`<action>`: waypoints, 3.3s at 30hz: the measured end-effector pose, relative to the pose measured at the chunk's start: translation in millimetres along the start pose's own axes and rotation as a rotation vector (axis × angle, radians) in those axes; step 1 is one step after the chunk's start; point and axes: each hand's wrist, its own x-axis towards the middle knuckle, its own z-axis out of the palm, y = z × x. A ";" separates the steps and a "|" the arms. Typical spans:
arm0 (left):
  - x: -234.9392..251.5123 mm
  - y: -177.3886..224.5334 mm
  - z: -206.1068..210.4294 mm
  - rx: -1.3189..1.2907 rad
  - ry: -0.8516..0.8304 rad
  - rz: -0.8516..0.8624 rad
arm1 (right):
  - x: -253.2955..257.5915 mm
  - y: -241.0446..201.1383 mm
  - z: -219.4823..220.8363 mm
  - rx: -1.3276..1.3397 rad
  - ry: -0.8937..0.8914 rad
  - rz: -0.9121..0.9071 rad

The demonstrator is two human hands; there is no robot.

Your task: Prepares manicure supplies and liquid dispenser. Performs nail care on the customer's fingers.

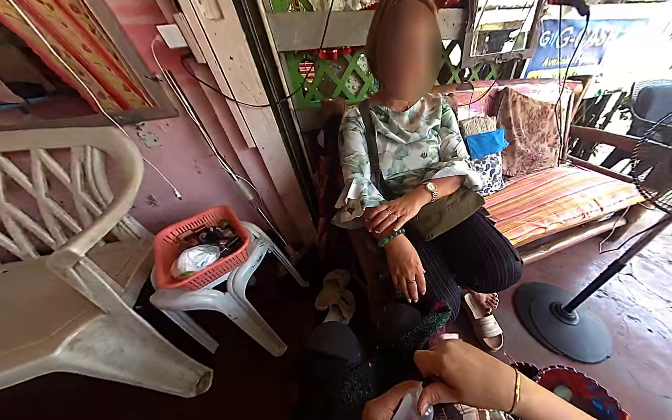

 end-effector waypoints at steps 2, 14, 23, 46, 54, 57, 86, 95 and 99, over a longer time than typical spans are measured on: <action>1.2 3.9 -5.4 0.148 0.023 0.064 | -4.3 6.2 -4.3 0.058 -0.021 0.012; 10.3 8.3 -8.6 0.702 -0.073 0.325 | -19.8 9.0 12.0 -0.081 0.075 -0.139; 12.3 7.5 -7.1 0.827 -0.027 0.350 | -19.9 20.9 38.0 0.072 0.241 -0.207; 181.1 118.7 -433.0 0.907 1.118 -0.124 | -24.5 33.6 96.1 -0.204 0.495 0.460; 226.7 145.4 -401.7 1.469 0.771 -0.732 | -26.5 39.6 94.0 -0.206 0.516 0.443; 227.8 142.8 -416.3 1.223 0.823 -0.634 | -27.2 39.1 95.2 -0.200 0.533 0.437; 188.5 1.5 -72.0 0.737 -0.093 -0.186 | -66.4 39.7 10.7 0.431 0.748 0.717; 186.5 13.4 -64.7 0.115 -0.073 -0.372 | -48.0 53.0 5.5 0.682 0.928 0.714; 192.4 -2.7 -41.7 -0.254 0.014 -0.454 | -37.2 70.1 10.0 0.672 1.032 0.650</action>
